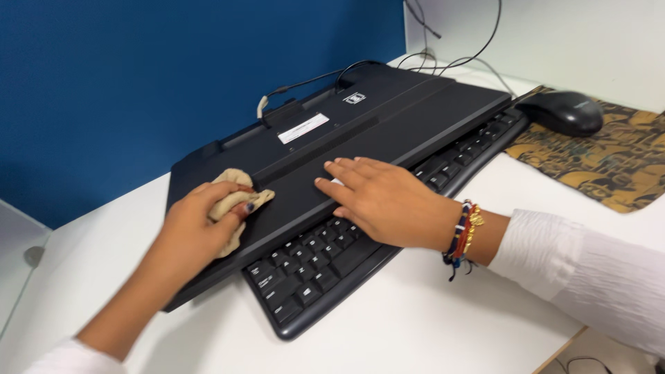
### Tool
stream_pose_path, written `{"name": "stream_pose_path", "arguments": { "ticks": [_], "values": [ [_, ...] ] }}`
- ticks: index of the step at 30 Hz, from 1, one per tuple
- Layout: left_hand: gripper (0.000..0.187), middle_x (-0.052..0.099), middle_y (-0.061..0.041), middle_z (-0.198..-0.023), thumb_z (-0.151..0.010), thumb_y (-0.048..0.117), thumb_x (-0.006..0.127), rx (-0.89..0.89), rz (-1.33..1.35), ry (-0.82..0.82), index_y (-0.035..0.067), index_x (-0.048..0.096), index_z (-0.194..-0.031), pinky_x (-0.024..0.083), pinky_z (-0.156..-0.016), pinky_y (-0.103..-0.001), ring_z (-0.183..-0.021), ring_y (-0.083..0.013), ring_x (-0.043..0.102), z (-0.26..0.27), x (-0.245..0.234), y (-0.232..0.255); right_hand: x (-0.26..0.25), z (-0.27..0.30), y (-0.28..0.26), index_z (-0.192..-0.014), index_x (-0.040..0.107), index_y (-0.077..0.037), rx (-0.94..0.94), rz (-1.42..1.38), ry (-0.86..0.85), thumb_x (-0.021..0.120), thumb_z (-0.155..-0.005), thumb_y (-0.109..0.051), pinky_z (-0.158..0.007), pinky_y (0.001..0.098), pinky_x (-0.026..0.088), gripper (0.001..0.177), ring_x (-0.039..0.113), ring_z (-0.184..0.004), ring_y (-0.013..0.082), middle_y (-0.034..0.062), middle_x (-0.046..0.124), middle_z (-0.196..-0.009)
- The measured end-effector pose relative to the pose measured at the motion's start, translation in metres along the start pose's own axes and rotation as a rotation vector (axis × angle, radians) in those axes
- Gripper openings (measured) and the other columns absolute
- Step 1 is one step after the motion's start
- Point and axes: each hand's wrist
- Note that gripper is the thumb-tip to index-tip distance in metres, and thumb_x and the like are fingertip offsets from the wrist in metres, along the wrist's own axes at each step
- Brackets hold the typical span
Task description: The person wipes the back of a computer monitor with a cloth, moving it across the surface while holding the monitor steady on a desk next to a keyboard.
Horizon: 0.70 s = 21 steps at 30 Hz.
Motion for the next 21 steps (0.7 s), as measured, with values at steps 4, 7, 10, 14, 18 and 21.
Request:
{"name": "stream_pose_path", "arguments": {
  "ticks": [4,7,10,14,18,21],
  "values": [
    [0.036,0.067,-0.016,-0.125,-0.092,0.029,0.065,0.406,-0.051,0.216,0.009,0.069,-0.121,0.053,-0.095,-0.042,-0.112,-0.0345,0.067,0.000,0.030,0.010,-0.002,0.000,-0.003,-0.134,0.059,0.000,-0.014,0.041,0.036,0.061,-0.095,-0.030,-0.108,0.0465,0.043,0.049,0.056,-0.127,0.0375,0.0242,0.057,-0.140],
    [0.048,0.060,-0.023,-0.135,-0.101,0.034,0.047,0.421,0.039,0.093,0.009,0.053,-0.142,0.044,-0.101,-0.048,-0.124,-0.0404,0.058,-0.021,0.045,0.033,-0.006,-0.003,-0.005,-0.131,0.059,0.000,-0.008,0.045,0.013,0.061,-0.094,-0.030,-0.107,0.0458,0.043,0.049,0.057,-0.126,0.0377,0.0242,0.057,-0.140],
    [0.055,0.062,-0.021,-0.134,-0.098,0.032,0.045,0.388,0.183,-0.057,0.011,0.044,-0.149,0.046,-0.104,-0.044,-0.124,-0.0363,0.061,-0.036,0.042,0.041,-0.010,-0.002,-0.004,-0.118,0.060,-0.002,0.018,0.033,-0.031,0.061,-0.094,-0.031,-0.109,0.0443,0.044,0.038,0.058,-0.126,0.0361,0.0216,0.058,-0.141],
    [0.057,0.070,-0.012,-0.125,-0.089,0.031,0.064,0.321,0.235,-0.265,0.011,0.053,-0.141,0.055,-0.097,-0.037,-0.115,-0.0249,0.070,-0.034,0.018,0.013,-0.009,-0.004,-0.002,-0.125,0.059,0.001,0.002,0.050,-0.038,0.060,-0.095,-0.031,-0.108,0.0448,0.044,0.044,0.058,-0.125,0.0367,0.0234,0.057,-0.140],
    [0.059,0.070,-0.012,-0.125,-0.088,0.025,0.072,0.340,0.299,-0.292,0.006,0.054,-0.141,0.054,-0.096,-0.035,-0.114,-0.0233,0.070,-0.006,-0.008,-0.025,-0.007,-0.003,-0.005,-0.130,0.059,0.002,-0.014,0.047,0.035,0.060,-0.094,-0.030,-0.106,0.0447,0.044,0.049,0.058,-0.125,0.0371,0.0239,0.058,-0.138],
    [0.058,0.076,-0.010,-0.118,-0.084,0.030,0.071,0.072,0.285,-0.216,0.009,0.060,-0.137,0.056,-0.095,-0.033,-0.107,-0.0198,0.074,0.010,-0.011,-0.031,-0.007,-0.003,-0.005,-0.128,0.060,0.002,0.011,0.045,0.031,0.060,-0.093,-0.030,-0.107,0.0444,0.044,0.048,0.057,-0.126,0.0368,0.0233,0.059,-0.138]
  ]
}}
Point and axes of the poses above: each hand's wrist, its own z-axis away from the middle knuckle, its own x-axis out of the palm, y = z × x
